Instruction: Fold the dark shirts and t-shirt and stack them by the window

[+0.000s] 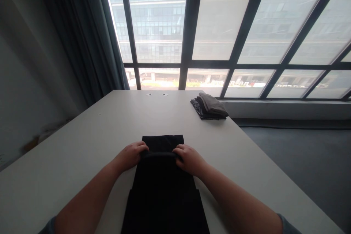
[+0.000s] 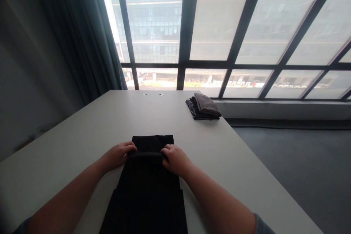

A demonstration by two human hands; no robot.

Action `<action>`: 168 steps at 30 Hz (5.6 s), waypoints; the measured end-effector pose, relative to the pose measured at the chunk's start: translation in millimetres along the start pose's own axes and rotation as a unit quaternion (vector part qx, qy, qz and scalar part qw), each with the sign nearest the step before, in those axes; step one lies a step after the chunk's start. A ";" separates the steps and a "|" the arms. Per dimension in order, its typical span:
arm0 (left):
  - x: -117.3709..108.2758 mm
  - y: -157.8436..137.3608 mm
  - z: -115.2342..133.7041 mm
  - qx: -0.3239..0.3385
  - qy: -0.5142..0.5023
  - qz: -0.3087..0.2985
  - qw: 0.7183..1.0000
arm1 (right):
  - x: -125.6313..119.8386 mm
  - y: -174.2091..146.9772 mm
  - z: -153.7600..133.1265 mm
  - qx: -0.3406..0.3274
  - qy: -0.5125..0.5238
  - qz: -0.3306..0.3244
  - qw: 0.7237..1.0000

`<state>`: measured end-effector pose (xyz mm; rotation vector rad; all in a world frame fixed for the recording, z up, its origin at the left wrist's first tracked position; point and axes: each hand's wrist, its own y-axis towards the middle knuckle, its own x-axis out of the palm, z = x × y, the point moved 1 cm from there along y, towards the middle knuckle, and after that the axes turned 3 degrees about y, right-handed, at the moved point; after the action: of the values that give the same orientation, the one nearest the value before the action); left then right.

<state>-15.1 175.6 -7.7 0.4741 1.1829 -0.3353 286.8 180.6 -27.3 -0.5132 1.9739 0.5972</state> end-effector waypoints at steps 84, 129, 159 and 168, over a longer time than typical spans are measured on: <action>36.9 -0.8 -5.3 -0.193 -0.686 0.043 0.700 | 18.3 5.6 19.1 0.228 0.705 0.089 0.666; -1.1 -129.2 79.3 0.076 -0.207 -0.098 0.970 | -4.1 -135.1 -43.5 -0.072 0.242 -0.063 0.965; 72.7 -81.6 85.5 0.123 0.103 -0.031 0.987 | 14.3 -100.1 -45.0 -0.037 0.013 -0.094 0.995; 61.9 -60.1 73.8 0.114 0.046 -0.018 0.992 | 7.3 -91.1 -15.0 -0.033 0.050 -0.057 0.997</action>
<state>36.1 85.7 -54.3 0.6729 1.2494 -0.4868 326.3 98.7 -45.4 -0.7047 2.0091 0.5756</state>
